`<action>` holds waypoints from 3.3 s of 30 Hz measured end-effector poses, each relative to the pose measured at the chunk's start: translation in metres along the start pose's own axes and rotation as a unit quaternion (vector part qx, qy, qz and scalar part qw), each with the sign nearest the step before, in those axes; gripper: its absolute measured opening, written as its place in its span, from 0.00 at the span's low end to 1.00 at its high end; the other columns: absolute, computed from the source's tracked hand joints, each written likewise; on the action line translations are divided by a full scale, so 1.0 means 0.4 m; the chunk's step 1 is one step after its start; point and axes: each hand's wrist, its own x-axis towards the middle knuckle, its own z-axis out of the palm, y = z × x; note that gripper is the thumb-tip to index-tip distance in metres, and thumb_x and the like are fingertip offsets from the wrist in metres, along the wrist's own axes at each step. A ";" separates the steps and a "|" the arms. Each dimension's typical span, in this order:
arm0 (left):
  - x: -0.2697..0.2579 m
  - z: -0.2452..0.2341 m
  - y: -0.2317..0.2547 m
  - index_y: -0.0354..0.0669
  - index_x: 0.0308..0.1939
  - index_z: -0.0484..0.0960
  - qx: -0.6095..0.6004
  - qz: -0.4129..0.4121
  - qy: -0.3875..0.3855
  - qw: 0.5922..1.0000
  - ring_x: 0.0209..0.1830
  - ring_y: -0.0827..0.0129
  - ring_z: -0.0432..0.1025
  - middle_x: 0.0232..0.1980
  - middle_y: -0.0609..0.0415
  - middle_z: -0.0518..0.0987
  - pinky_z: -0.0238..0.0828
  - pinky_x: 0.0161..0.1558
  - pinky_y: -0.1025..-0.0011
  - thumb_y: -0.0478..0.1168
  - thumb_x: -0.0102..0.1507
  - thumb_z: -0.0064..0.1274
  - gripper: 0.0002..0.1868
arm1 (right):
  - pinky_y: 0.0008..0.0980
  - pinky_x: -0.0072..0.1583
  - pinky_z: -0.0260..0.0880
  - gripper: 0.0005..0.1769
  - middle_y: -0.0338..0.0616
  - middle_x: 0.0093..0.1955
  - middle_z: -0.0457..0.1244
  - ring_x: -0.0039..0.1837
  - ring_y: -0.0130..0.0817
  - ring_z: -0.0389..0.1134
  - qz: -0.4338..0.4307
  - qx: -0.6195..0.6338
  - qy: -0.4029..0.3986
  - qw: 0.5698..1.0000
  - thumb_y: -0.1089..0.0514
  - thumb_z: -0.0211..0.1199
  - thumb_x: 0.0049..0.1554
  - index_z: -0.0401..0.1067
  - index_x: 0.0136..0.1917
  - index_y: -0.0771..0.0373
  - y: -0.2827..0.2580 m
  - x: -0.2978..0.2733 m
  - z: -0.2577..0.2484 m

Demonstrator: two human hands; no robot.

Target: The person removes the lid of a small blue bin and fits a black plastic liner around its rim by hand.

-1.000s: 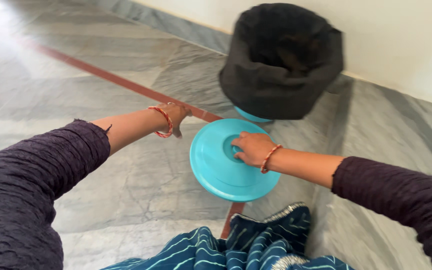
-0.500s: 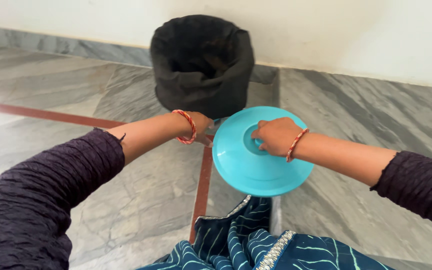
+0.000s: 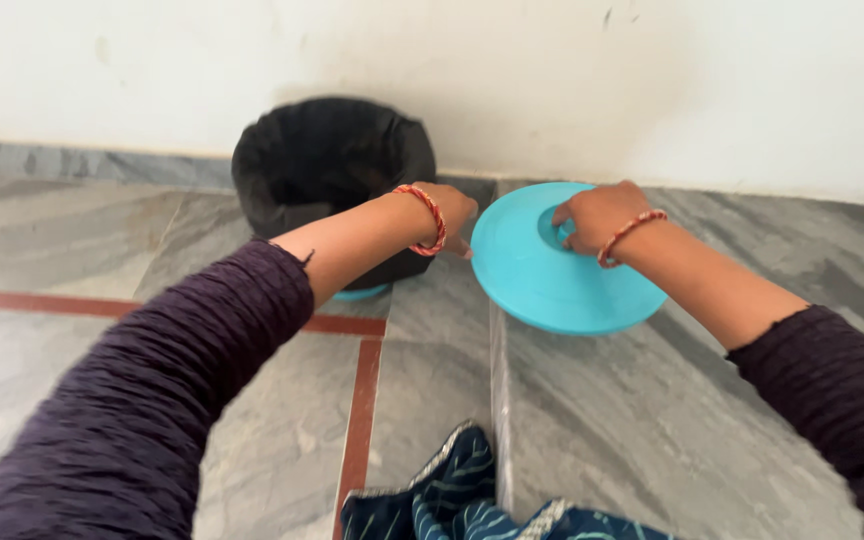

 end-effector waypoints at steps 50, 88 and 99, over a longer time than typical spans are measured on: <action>-0.326 0.270 -0.693 0.49 0.65 0.74 -0.153 -0.297 0.264 0.905 0.54 0.51 0.76 0.51 0.43 0.83 0.64 0.60 0.51 0.41 0.68 0.40 0.21 | 0.40 0.64 0.69 0.21 0.46 0.55 0.71 0.56 0.42 0.72 -0.117 0.313 0.245 0.910 0.51 0.70 0.52 0.80 0.60 0.46 -0.515 0.353 -0.283; -0.147 0.259 -0.719 0.40 0.40 0.87 -0.452 -0.488 0.246 0.705 0.31 0.59 0.82 0.33 0.45 0.85 0.77 0.36 0.62 0.51 0.66 0.53 0.17 | 0.36 0.47 0.74 0.19 0.47 0.52 0.70 0.48 0.35 0.71 0.083 0.643 0.058 0.759 0.55 0.66 0.58 0.77 0.60 0.65 -0.324 0.432 -0.035; -0.189 0.190 -0.621 0.46 0.40 0.86 -0.410 -0.521 0.223 0.715 0.29 0.60 0.79 0.32 0.49 0.83 0.76 0.36 0.61 0.54 0.63 0.60 0.15 | 0.38 0.48 0.75 0.25 0.50 0.56 0.69 0.50 0.39 0.71 0.128 0.678 0.045 0.723 0.57 0.66 0.58 0.70 0.67 0.64 -0.346 0.408 -0.053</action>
